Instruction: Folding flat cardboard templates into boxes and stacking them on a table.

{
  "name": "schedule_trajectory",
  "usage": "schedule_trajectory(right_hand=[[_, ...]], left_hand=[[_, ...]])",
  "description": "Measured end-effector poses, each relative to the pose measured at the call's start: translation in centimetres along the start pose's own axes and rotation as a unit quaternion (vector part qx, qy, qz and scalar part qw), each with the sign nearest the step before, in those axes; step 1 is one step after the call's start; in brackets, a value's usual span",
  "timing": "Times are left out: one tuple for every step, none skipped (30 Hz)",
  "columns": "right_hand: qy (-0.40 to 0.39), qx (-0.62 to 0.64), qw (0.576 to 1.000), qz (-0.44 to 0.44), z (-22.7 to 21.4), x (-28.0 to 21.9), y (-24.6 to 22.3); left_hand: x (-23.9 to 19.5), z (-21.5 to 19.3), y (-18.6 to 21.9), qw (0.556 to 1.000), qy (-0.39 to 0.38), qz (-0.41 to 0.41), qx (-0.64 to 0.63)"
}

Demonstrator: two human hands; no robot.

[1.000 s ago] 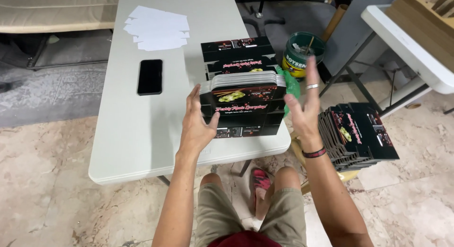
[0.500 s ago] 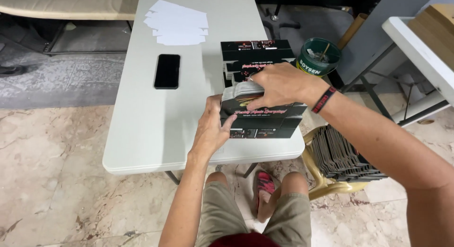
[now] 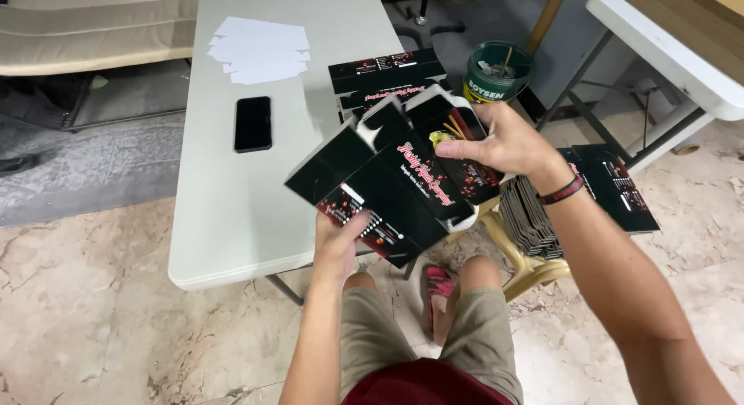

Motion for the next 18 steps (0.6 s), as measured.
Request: schedule_trajectory(right_hand=[[0.001,0.001,1.000,0.000,0.6,-0.8,2.1],[0.086,-0.023,0.996,0.020,0.3,-1.6,4.4],[0.170,-0.047,0.984,0.040,-0.1,-2.6,6.7],[0.175,-0.044,0.983,0.035,0.8,-3.3,6.7],[0.235,-0.052,0.969,0.057,0.9,-4.1,7.0],[0.292,-0.059,0.951,0.087,1.1,-5.7,7.7],[0.294,-0.057,0.950,0.091,1.3,-6.1,8.2],[0.318,-0.055,0.940,0.113,1.3,-6.8,9.0],[0.341,-0.053,0.929,0.134,1.3,-7.6,9.8],[0.339,-0.051,0.929,0.140,1.2,-8.2,10.5],[0.328,-0.020,0.933,0.148,1.2,-8.9,11.3],[0.322,0.012,0.935,0.150,1.0,-9.1,11.9],[0.325,0.016,0.934,0.150,0.2,-8.7,13.1],[0.252,0.089,0.948,0.173,0.3,-8.2,15.0],[0.177,0.161,0.952,0.192,0.6,-7.8,16.8],[0.180,0.162,0.950,0.196,0.8,-8.5,16.7],[0.163,0.189,0.944,0.217,1.3,-9.1,16.8],[0.145,0.213,0.938,0.232,1.6,-9.0,16.7]], left_hand=[[0.4,3.2,2.3,1.000,-0.001,-0.001,0.001],[0.6,5.1,4.8,0.982,0.034,-0.006,0.185],[0.8,7.2,7.8,0.929,0.068,-0.012,0.363],[0.5,8.7,8.4,0.929,0.063,-0.007,0.365],[0.4,10.4,9.7,0.899,0.044,0.050,0.432],[-0.6,12.2,10.9,0.862,0.026,0.098,0.496],[-0.6,12.4,10.7,0.862,0.021,0.095,0.497],[-0.7,12.8,10.6,0.836,0.003,0.110,0.537],[-0.9,13.1,10.6,0.808,-0.016,0.126,0.576],[-1.2,13.7,11.2,0.807,-0.018,0.120,0.578],[-1.5,14.4,11.7,0.817,-0.031,0.111,0.566],[-1.1,15.3,12.3,0.826,-0.048,0.109,0.551],[-1.2,13.6,11.6,0.825,-0.052,0.111,0.552],[-1.7,11.6,9.7,0.878,-0.056,0.037,0.473],[-2.3,9.7,7.9,0.919,-0.058,-0.039,0.389],[-2.6,10.1,8.0,0.919,-0.062,-0.043,0.388],[-2.9,10.2,7.9,0.933,-0.041,-0.074,0.349],[-2.8,10.3,7.7,0.946,-0.019,-0.099,0.308]])
Point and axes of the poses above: each hand's wrist, its own x-axis towards the middle knuckle, its own z-axis out of the palm, y = z × x, the point moved 7 cm from there along x, towards the middle knuckle, and after that the axes turned 15 degrees about z, right-handed, at the moved point
